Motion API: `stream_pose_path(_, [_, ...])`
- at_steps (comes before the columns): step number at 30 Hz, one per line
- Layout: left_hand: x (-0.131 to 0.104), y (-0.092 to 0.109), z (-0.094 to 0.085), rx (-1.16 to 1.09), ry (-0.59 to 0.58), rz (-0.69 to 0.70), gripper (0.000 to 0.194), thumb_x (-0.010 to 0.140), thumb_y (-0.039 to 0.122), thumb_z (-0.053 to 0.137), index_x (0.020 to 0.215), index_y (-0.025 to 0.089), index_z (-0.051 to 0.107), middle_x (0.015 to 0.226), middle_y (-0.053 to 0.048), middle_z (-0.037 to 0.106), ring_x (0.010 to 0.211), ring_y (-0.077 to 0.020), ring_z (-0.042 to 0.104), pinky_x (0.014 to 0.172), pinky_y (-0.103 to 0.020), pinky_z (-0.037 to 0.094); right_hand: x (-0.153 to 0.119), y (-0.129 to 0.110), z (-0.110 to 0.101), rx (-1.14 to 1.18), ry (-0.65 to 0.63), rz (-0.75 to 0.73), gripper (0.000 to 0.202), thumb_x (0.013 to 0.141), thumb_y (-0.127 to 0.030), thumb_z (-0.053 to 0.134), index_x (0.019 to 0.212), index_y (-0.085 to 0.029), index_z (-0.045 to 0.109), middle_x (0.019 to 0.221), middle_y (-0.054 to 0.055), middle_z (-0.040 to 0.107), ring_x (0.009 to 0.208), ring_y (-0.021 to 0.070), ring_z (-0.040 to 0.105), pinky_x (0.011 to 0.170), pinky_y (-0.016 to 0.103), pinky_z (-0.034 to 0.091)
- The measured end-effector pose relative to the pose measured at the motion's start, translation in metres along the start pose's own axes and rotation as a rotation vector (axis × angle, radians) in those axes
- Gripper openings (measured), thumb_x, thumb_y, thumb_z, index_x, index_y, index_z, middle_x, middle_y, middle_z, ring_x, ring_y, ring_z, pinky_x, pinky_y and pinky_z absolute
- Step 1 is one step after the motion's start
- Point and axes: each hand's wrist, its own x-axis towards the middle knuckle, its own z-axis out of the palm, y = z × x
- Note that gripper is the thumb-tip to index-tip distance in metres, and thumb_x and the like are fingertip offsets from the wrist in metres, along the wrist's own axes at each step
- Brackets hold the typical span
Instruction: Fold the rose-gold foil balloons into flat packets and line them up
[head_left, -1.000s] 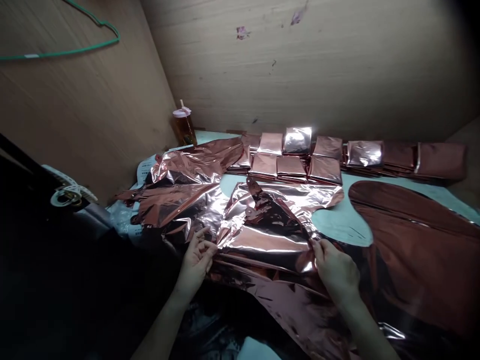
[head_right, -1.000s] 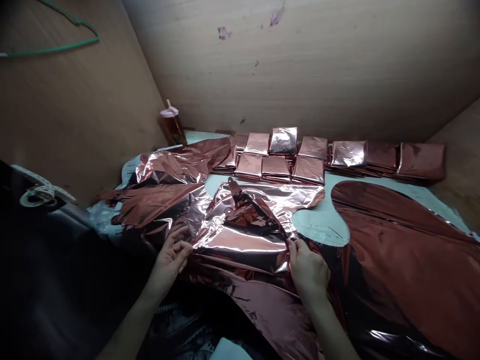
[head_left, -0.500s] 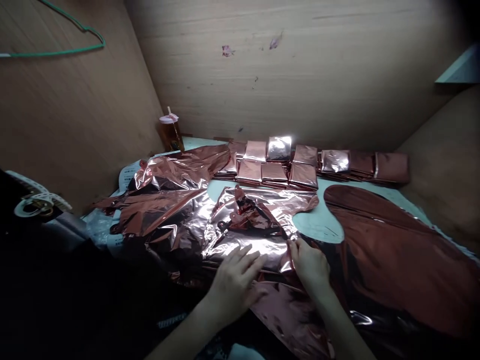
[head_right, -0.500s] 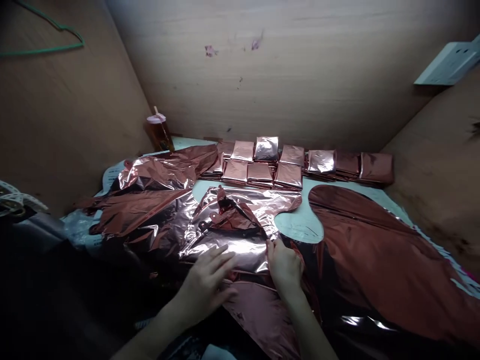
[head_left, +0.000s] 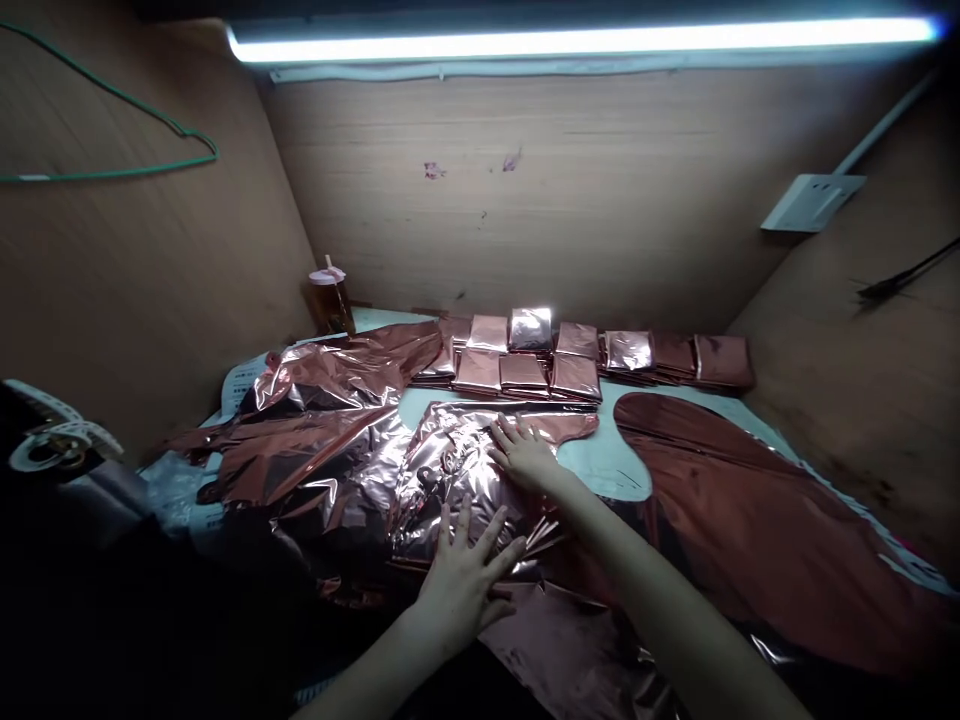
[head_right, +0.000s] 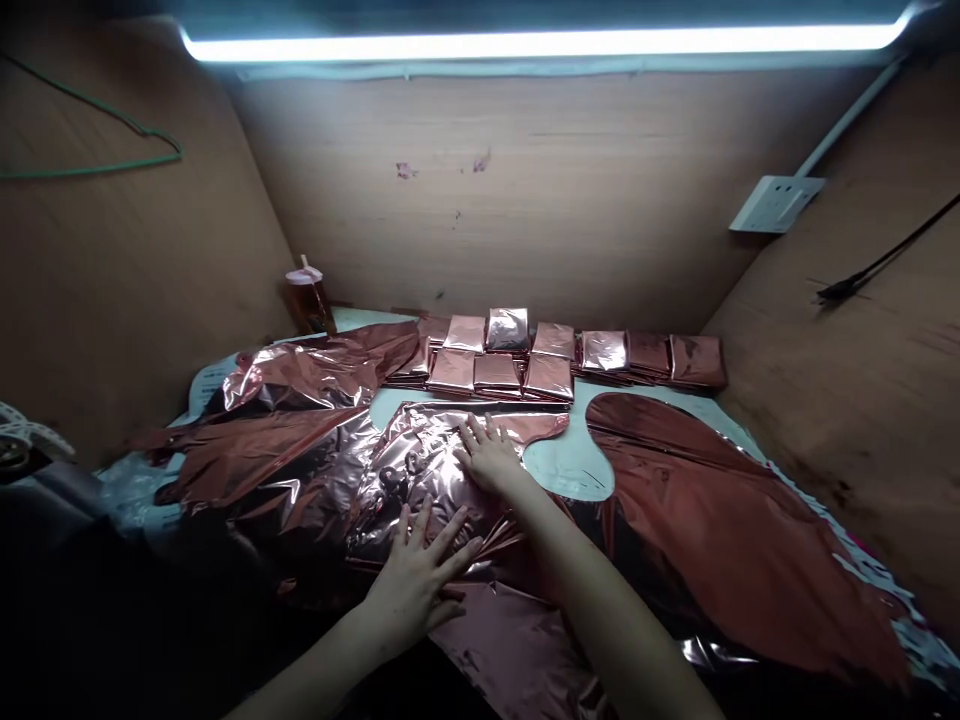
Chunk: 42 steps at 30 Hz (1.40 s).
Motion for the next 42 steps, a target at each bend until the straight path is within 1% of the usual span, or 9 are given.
stream_pose_path(4, [0.01, 0.004, -0.016, -0.069, 0.006, -0.05, 0.067, 0.087, 0.064, 0.056, 0.148, 0.042, 0.037, 0.159, -0.004, 0.031, 0.14, -0.0497, 0.024, 0.106, -0.079, 0.016, -0.061, 0.009, -0.006, 0.002, 0.09, 0.228, 0.047, 0.098, -0.043, 0.039, 0.133, -0.016, 0.055, 0.136, 0.018, 0.056, 0.126, 0.0342, 0.048, 0.103, 0.049, 0.04])
stream_pose_path(8, [0.04, 0.001, -0.033, -0.161, 0.013, -0.093, 0.031, 0.1, 0.039, 0.044, 0.12, 0.03, 0.066, 0.138, -0.005, 0.057, 0.132, -0.0328, 0.044, 0.111, -0.061, 0.031, -0.124, 0.022, 0.014, 0.465, 0.19, 0.437, 0.035, 0.093, -0.043, 0.046, 0.112, -0.016, 0.058, 0.101, 0.013, 0.067, 0.099, 0.0277, 0.061, 0.086, 0.04, 0.048])
stream_pose_path(13, [0.055, -0.004, -0.021, -0.129, -0.033, -0.057, 0.072, 0.09, 0.064, 0.05, 0.152, 0.036, 0.03, 0.16, -0.01, 0.029, 0.144, -0.0504, 0.016, 0.105, -0.082, 0.004, -0.156, 0.026, 0.04, 0.951, 0.288, 0.402, 0.049, 0.089, -0.049, 0.05, 0.126, -0.017, 0.045, 0.081, 0.002, 0.063, 0.073, 0.0198, 0.062, 0.067, 0.031, 0.049])
stream_pose_path(18, [0.057, -0.003, -0.032, -0.179, -0.18, -0.097, 0.075, 0.084, 0.07, 0.053, 0.15, 0.037, 0.036, 0.157, -0.009, 0.033, 0.141, -0.0518, 0.021, 0.104, -0.08, 0.013, -0.171, 0.022, 0.036, 0.28, 0.399, 0.282, 0.036, 0.09, -0.029, 0.052, 0.125, -0.023, 0.057, 0.1, 0.008, 0.067, 0.094, 0.0256, 0.062, 0.083, 0.042, 0.048])
stream_pose_path(21, [0.093, -0.013, -0.055, -0.18, -0.167, -0.224, 0.052, 0.091, 0.052, 0.055, 0.137, 0.028, 0.053, 0.144, -0.012, 0.049, 0.131, -0.0401, 0.042, 0.106, -0.063, 0.032, -0.168, 0.011, 0.043, -0.071, 0.438, -0.021, 0.042, 0.096, -0.024, 0.044, 0.138, -0.028, 0.052, 0.146, 0.008, 0.049, 0.134, 0.0294, 0.042, 0.103, 0.046, 0.04])
stream_pose_path(24, [0.145, -0.035, -0.07, -0.135, -0.098, -0.351, 0.037, 0.1, 0.029, 0.043, 0.133, 0.018, 0.055, 0.137, -0.015, 0.052, 0.128, -0.0325, 0.045, 0.106, -0.053, 0.037, -0.161, 0.003, 0.059, -0.252, 0.42, -0.143, 0.055, 0.099, -0.041, 0.045, 0.151, -0.023, 0.037, 0.157, 0.007, 0.035, 0.145, 0.0301, 0.028, 0.11, 0.047, 0.034])
stream_pose_path(29, [0.21, -0.07, -0.075, -0.152, -0.29, -0.416, 0.027, 0.095, 0.033, 0.06, 0.114, 0.015, 0.063, 0.117, -0.008, 0.063, 0.109, -0.0234, 0.061, 0.096, -0.047, 0.05, -0.159, 0.003, 0.07, -0.301, 0.371, -0.125, 0.066, 0.099, -0.052, 0.043, 0.156, -0.025, 0.024, 0.16, 0.003, 0.029, 0.146, 0.0289, 0.027, 0.111, 0.047, 0.033])
stream_pose_path(35, [0.238, -0.092, -0.09, -0.169, -0.522, -0.48, 0.03, 0.093, 0.039, 0.063, 0.105, 0.012, 0.064, 0.102, -0.005, 0.066, 0.089, -0.0198, 0.065, 0.079, -0.036, 0.057, -0.161, 0.003, 0.066, -0.253, 0.34, -0.103, 0.066, 0.099, -0.053, 0.042, 0.156, -0.026, 0.024, 0.16, 0.003, 0.025, 0.146, 0.0297, 0.028, 0.111, 0.049, 0.035])
stream_pose_path(42, [0.203, -0.059, -0.069, -0.111, -0.203, -0.301, 0.03, 0.098, 0.031, 0.05, 0.12, 0.014, 0.062, 0.121, -0.015, 0.062, 0.113, -0.0265, 0.057, 0.099, -0.046, 0.044, -0.161, 0.003, 0.067, -0.184, 0.309, -0.101, 0.067, 0.098, -0.053, 0.043, 0.156, -0.025, 0.025, 0.161, 0.004, 0.022, 0.148, 0.0306, 0.024, 0.112, 0.05, 0.035])
